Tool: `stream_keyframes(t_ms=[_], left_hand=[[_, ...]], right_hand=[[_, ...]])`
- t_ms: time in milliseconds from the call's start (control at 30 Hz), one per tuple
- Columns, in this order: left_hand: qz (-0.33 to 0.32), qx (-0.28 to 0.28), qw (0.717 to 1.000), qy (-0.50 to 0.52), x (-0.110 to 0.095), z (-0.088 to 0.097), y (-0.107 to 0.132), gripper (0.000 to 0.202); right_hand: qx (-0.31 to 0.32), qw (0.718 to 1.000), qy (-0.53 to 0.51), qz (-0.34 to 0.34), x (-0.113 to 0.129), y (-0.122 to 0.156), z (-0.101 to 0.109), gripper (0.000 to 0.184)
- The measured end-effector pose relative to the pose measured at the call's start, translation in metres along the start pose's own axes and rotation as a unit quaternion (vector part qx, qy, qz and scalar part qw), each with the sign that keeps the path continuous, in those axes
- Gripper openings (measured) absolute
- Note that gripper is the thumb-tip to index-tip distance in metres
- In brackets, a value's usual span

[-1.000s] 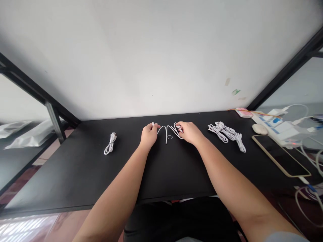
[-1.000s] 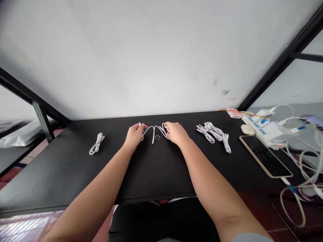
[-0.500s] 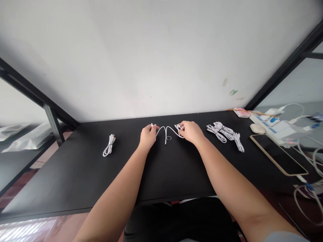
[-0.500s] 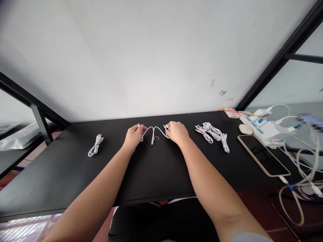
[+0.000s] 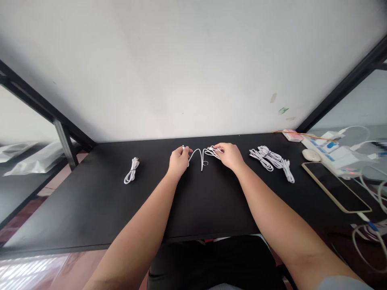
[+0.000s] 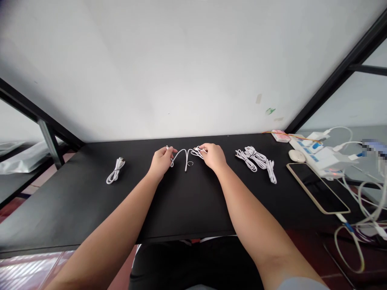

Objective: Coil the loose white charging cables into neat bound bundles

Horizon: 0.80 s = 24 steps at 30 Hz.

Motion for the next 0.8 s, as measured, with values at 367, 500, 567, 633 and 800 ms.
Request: stream_keyframes(t_ms=[367,500,567,633,800], left_hand=[[0.0,-0.004,1.0,0.01,-0.001,0.001,0.0,0.037],[0.002,-0.002,1.0,0.012,-0.001,0.0,-0.001,0.037],[0.005,0.0,1.0,0.015,-0.001,0.0,-0.001,0.037],[0.006,-0.001,1.0,0.019,0.0,-0.001,-0.001,0.037],[-0.006,-0.009,1.0,0.016,0.001,0.0,0.0,0.037]], right_hand=[[0.035,0.997,0.068,0.021,-0.001,-0.001,-0.003,0.015],[0.079,0.989,0.118,0.038,-0.002,0.001,-0.004,0.02],[0.061,0.986,0.144,0.048,-0.002,0.001,-0.004,0.018],[0.026,0.985,0.162,0.062,-0.001,0.001,-0.003,0.016],[-0.023,0.989,0.13,0.067,0.01,0.002,0.001,0.022]])
Point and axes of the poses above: each hand's wrist, its own y-axis away from the middle knuckle, its own z-axis out of the back of the hand, x = y × z, the point moved 2 cm from there along -y, towards the middle knuckle, and after that the axes turned 7 degrees about z, right-handed, at the moved point
